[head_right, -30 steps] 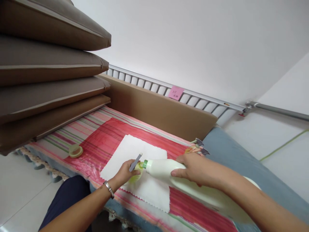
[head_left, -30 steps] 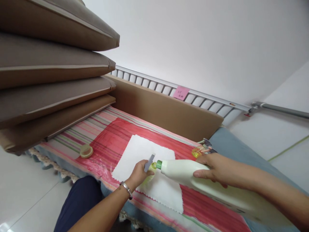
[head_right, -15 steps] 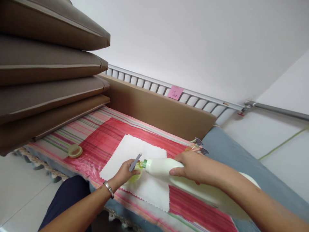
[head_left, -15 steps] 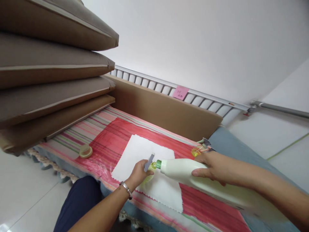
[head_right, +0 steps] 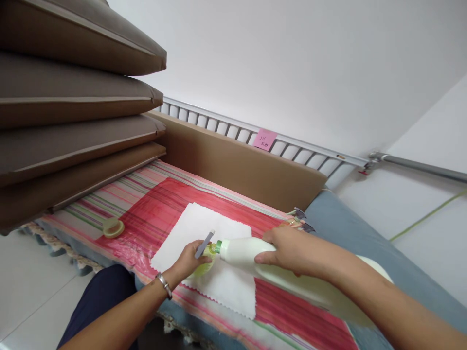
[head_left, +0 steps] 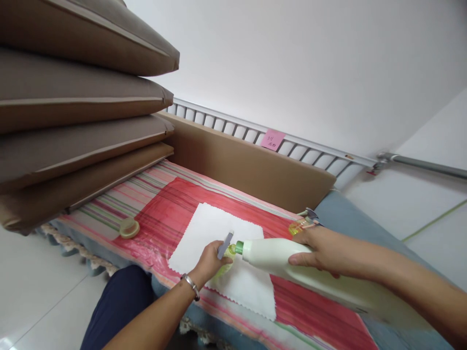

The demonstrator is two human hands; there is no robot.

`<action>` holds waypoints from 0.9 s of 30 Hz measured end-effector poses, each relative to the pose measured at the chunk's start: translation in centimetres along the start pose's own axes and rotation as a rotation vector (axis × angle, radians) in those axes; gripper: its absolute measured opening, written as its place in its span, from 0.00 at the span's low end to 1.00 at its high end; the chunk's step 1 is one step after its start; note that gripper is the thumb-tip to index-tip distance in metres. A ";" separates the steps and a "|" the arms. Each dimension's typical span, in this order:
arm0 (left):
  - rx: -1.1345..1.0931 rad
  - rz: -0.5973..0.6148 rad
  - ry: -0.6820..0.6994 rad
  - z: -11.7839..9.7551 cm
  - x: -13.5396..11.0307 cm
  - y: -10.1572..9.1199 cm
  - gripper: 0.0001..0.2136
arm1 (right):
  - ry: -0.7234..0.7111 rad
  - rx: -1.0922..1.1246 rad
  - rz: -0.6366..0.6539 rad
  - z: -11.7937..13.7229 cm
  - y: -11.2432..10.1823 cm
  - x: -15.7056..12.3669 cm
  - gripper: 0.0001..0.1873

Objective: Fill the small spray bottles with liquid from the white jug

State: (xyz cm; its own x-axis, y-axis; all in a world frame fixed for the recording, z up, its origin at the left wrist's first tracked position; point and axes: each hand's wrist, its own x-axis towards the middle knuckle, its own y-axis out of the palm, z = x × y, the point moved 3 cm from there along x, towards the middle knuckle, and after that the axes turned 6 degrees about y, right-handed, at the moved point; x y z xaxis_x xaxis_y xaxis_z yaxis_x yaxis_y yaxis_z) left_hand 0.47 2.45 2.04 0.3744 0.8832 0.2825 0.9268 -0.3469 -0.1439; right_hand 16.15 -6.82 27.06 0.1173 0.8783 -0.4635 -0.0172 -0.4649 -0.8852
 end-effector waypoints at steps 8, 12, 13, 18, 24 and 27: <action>-0.005 0.000 -0.004 -0.3 0.0 -0.1 0.17 | 0.003 -0.021 -0.007 0.4 -0.3 0.0 0.14; -0.005 -0.004 -0.003 -0.4 0.0 -0.1 0.17 | -0.014 -0.025 -0.018 0.6 -0.4 0.0 0.14; -0.003 -0.005 -0.003 -0.4 0.0 -0.1 0.17 | -0.016 -0.027 -0.018 0.7 -0.5 0.0 0.14; 0.003 -0.004 0.000 -0.3 0.0 -0.1 0.17 | -0.004 -0.042 -0.013 0.9 -0.6 0.1 0.13; 0.008 -0.003 0.009 -0.3 0.0 -0.1 0.17 | -0.002 -0.078 -0.029 1.3 -0.8 0.1 0.14; 0.011 -0.003 0.010 -0.2 0.1 -0.1 0.17 | 0.035 -0.108 -0.029 1.8 -1.1 -0.1 0.13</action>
State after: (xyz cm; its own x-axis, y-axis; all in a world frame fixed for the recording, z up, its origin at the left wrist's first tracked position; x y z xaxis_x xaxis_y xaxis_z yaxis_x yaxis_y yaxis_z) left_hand 0.42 2.46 2.28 0.3720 0.8811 0.2921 0.9276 -0.3407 -0.1535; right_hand 14.39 -6.24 27.99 0.1508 0.8879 -0.4345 0.0931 -0.4504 -0.8880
